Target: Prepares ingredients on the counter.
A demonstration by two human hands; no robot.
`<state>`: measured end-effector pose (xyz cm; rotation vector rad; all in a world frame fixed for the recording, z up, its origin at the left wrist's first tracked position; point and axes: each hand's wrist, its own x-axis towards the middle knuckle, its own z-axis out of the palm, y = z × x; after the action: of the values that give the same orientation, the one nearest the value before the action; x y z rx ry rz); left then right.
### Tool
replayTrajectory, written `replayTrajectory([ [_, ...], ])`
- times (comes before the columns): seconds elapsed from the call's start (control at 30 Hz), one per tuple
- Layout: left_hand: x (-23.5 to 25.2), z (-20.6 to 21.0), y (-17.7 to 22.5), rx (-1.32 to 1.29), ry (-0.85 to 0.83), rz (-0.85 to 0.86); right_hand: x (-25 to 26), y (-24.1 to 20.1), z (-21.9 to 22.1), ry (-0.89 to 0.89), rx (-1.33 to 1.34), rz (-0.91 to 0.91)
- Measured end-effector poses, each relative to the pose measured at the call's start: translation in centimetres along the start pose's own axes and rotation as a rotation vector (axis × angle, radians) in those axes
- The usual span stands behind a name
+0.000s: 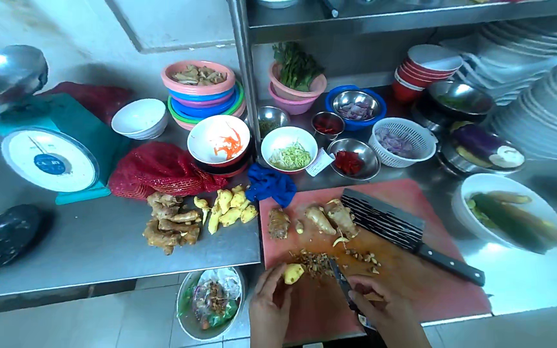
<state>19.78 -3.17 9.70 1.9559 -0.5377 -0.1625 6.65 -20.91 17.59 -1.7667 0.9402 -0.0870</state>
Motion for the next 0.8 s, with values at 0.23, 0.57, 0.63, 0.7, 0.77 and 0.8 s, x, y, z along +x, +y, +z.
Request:
replayTrajectory([
  [0.23,-1.1,0.1,-0.1,-0.015,0.072,0.032,1.3,-0.1,-1.2,-0.144,0.017,0.135],
  [0.57,-1.8,0.4,0.5,0.313,0.149,0.082,2.5,0.9,-1.8,-0.135,-0.441,-0.328],
  [0.63,-2.1,0.4,0.8,0.366,0.188,0.09,2.6,1.0,-2.2,-0.128,-0.471,-0.367],
  [0.7,-2.0,0.1,2.0,0.327,0.234,0.061,2.8,1.0,-2.8,-0.134,-0.478,-0.367],
  [0.77,-1.5,0.4,3.8,0.255,0.268,0.075,3.0,1.2,-3.4,-0.12,-0.458,-0.353],
  [0.8,-0.8,0.9,4.6,0.241,0.261,0.113,3.1,1.3,-3.7,-0.107,-0.442,-0.342],
])
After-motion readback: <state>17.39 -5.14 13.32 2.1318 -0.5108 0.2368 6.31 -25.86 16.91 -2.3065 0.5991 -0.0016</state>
